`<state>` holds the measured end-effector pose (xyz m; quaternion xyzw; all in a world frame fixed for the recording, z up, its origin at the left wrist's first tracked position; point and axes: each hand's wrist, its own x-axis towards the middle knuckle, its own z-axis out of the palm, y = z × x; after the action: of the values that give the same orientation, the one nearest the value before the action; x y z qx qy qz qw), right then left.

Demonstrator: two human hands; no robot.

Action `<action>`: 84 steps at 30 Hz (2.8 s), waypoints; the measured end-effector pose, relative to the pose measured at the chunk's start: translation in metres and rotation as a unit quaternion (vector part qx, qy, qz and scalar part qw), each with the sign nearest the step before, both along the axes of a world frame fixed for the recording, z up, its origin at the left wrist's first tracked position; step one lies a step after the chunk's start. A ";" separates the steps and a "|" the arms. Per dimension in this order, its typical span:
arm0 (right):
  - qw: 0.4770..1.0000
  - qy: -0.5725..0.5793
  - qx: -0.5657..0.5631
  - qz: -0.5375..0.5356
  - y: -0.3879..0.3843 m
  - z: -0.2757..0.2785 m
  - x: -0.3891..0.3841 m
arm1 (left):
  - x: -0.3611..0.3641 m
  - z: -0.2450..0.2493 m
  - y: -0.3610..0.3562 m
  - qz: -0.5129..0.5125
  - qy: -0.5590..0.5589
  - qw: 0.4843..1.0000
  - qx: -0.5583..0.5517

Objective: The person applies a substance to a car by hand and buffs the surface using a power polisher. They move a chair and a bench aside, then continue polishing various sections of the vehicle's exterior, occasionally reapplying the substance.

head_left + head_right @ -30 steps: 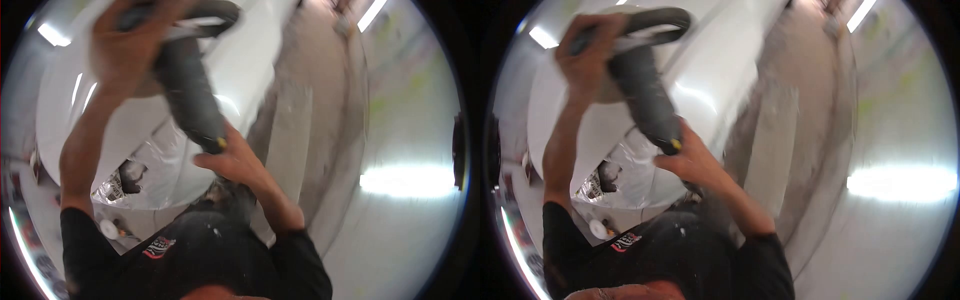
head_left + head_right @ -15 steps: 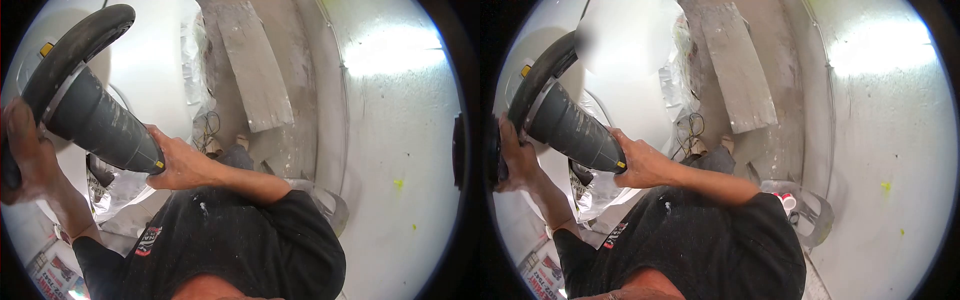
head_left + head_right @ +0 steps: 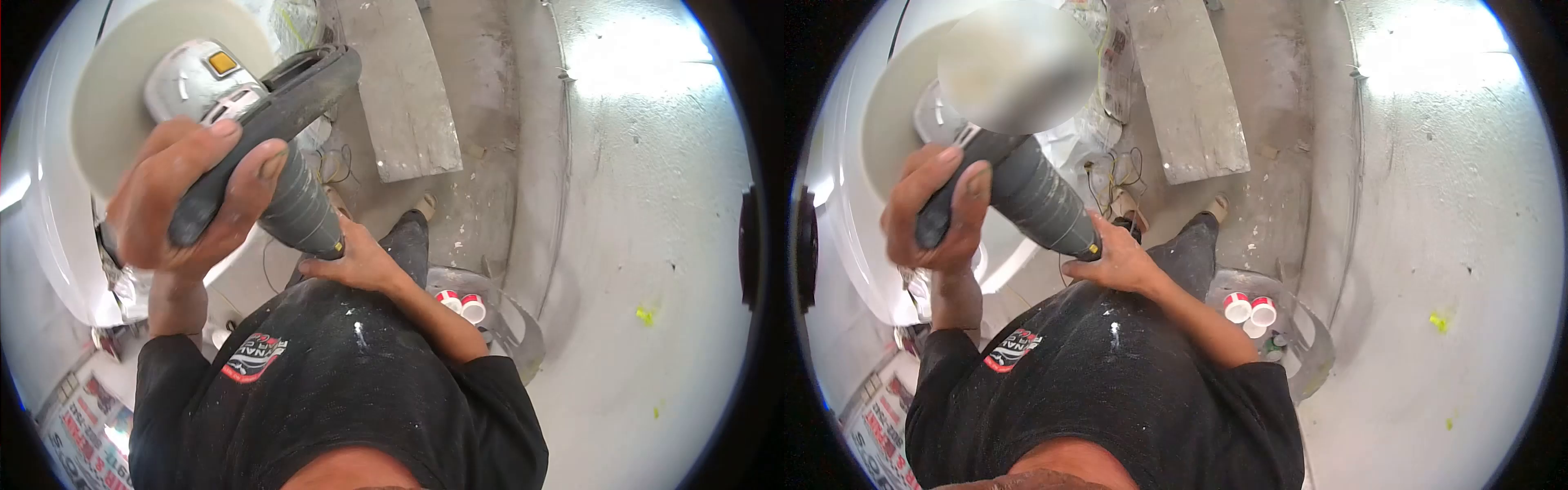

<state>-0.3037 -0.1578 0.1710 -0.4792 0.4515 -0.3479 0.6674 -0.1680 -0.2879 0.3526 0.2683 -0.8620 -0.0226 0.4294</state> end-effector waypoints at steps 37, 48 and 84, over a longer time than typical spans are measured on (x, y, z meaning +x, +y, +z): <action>0.908 0.301 0.202 -0.212 -0.152 -0.512 -0.289 | -0.040 -0.282 0.098 0.458 -0.121 0.786 0.396; 0.904 0.167 0.355 -0.172 -0.188 -0.479 -0.302 | -0.051 -0.305 0.092 0.544 -0.021 0.724 0.423; 0.779 0.269 -0.064 0.562 -0.068 -0.246 -0.135 | 0.006 -0.351 0.185 0.683 0.188 0.482 0.516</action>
<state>-0.4388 -0.2260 -0.0749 -0.7640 0.2395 0.2043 0.5631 -0.1617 -0.1028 0.0015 0.9350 -0.1400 -0.2130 0.2465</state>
